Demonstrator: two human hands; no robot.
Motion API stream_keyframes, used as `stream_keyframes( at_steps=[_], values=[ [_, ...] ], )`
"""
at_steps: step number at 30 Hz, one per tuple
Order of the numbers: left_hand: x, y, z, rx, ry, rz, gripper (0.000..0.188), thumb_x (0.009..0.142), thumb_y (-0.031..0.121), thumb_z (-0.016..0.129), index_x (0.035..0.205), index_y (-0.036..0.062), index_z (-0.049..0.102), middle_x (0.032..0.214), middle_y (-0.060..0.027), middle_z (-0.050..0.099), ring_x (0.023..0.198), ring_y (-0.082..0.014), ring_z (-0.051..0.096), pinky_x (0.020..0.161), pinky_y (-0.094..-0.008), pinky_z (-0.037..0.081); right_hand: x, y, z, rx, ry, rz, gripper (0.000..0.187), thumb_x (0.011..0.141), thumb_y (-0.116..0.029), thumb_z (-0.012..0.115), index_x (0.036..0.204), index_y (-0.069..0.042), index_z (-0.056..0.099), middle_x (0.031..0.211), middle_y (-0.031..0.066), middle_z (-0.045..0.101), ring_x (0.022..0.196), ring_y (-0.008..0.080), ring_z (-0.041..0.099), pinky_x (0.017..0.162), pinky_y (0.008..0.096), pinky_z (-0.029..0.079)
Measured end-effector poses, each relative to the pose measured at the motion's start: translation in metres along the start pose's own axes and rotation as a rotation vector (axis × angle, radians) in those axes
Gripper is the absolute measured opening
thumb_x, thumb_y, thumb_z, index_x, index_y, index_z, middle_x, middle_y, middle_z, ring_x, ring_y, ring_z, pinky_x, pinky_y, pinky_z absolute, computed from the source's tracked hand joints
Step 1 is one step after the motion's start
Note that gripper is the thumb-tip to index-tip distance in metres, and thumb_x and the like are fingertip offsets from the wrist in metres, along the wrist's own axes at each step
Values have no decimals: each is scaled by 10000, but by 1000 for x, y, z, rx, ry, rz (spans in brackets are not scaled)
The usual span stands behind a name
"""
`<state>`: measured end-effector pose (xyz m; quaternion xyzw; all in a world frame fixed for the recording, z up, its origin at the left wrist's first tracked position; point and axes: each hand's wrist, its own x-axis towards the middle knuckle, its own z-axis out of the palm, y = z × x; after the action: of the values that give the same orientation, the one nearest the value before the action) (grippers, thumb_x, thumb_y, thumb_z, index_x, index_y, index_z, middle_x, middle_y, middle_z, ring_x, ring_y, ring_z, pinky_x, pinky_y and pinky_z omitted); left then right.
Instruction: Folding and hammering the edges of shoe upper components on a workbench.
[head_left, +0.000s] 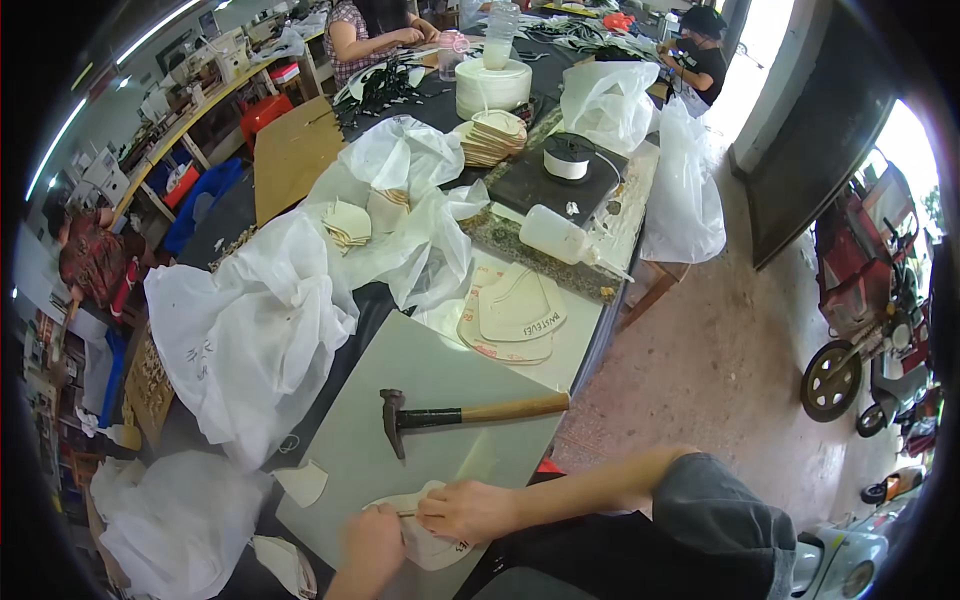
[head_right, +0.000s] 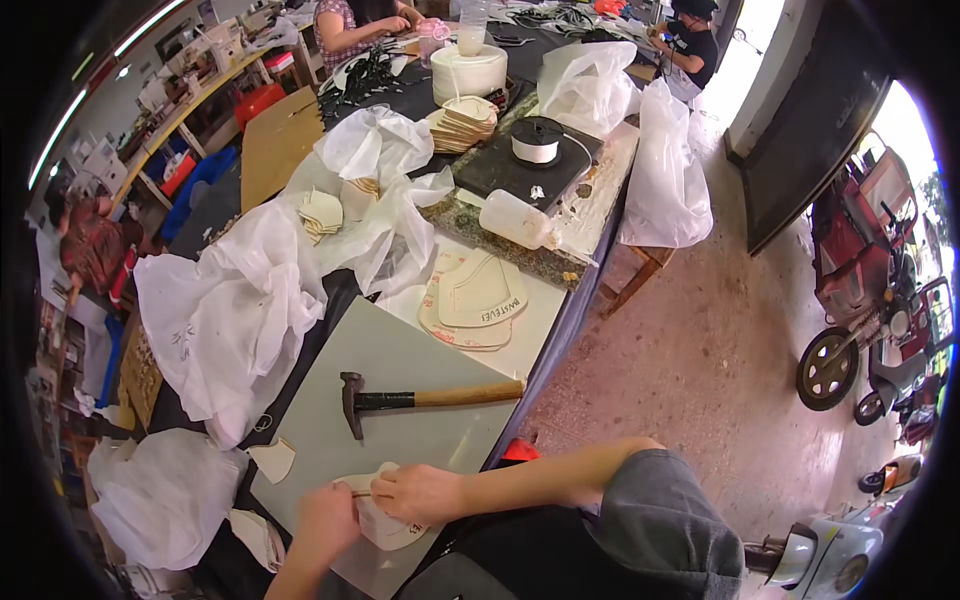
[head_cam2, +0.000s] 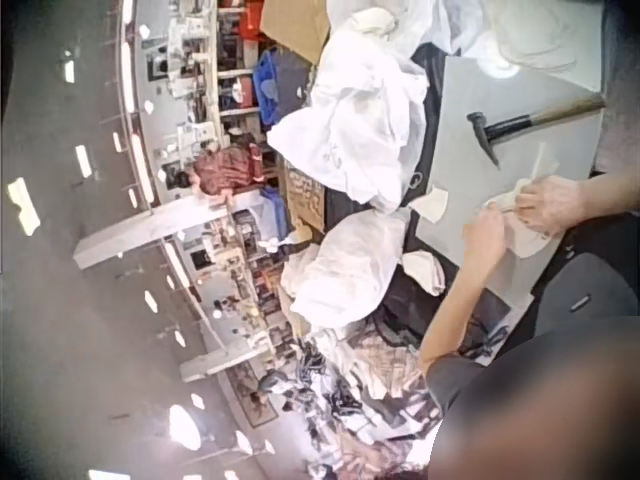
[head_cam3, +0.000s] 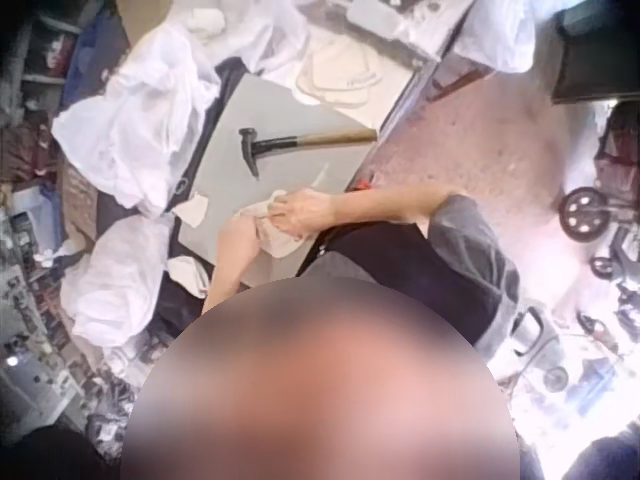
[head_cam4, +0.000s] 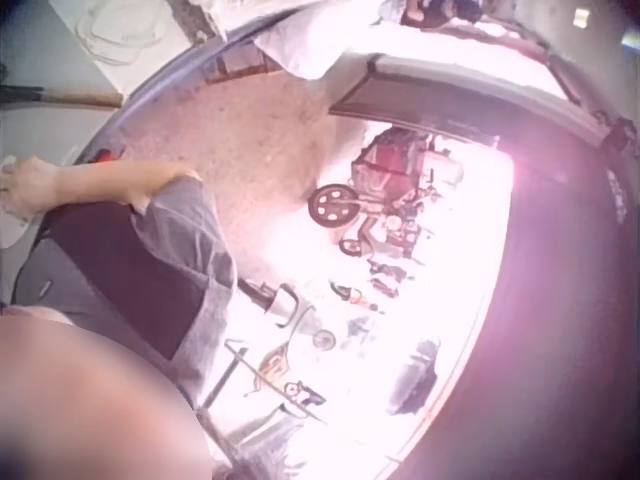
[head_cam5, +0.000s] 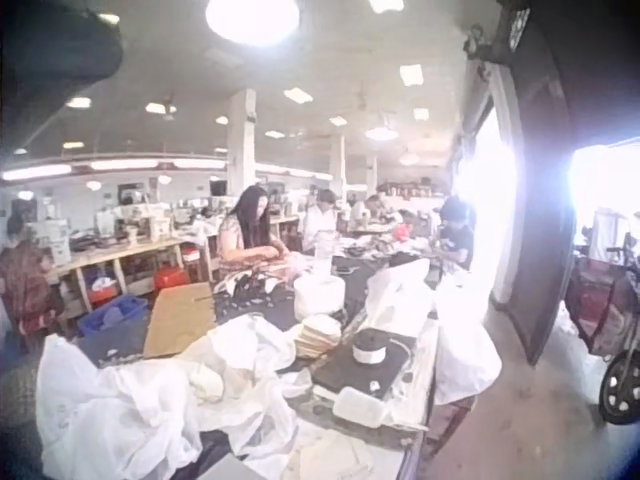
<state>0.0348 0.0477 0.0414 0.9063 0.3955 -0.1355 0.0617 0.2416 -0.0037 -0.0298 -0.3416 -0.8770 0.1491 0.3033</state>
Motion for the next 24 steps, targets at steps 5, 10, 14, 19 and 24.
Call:
stream_keyframes(
  at_steps=[5,10,14,19,24],
  values=[
    [2,-22,-4,-602,-102,-178,139,834,121,742,891,12,676,816,-152,695,720,-296,707,651,-401,560,3,5,2,17,5,-11,234,902,-206,647,1061,-41,603,963,63,551,882,212,625,709,340,545],
    [-15,-2,13,-608,270,-260,137,827,64,763,886,-2,659,812,-158,675,704,-296,690,655,-370,539,3,2,4,-62,-39,8,235,872,-210,640,1030,-38,615,954,63,550,870,208,621,691,335,549],
    [-22,-9,22,-847,150,-400,130,847,68,748,900,2,650,808,-149,669,689,-284,674,650,-370,530,1,-5,0,-92,-55,-19,250,842,-205,640,1018,-30,621,951,67,551,875,205,622,676,331,550],
    [-41,-2,36,-844,150,-408,99,949,81,662,916,-4,623,770,-122,663,689,-223,660,657,-334,518,1,-7,8,44,-36,-40,243,833,-186,633,1019,-30,626,968,72,573,882,235,633,680,364,551],
    [-42,12,22,-1107,595,-511,153,1006,109,624,1048,-24,687,854,-99,679,773,-154,649,716,-291,520,2,5,-20,18,4,16,270,794,-162,711,1035,-75,630,932,85,594,800,267,648,668,400,546]
  ],
)
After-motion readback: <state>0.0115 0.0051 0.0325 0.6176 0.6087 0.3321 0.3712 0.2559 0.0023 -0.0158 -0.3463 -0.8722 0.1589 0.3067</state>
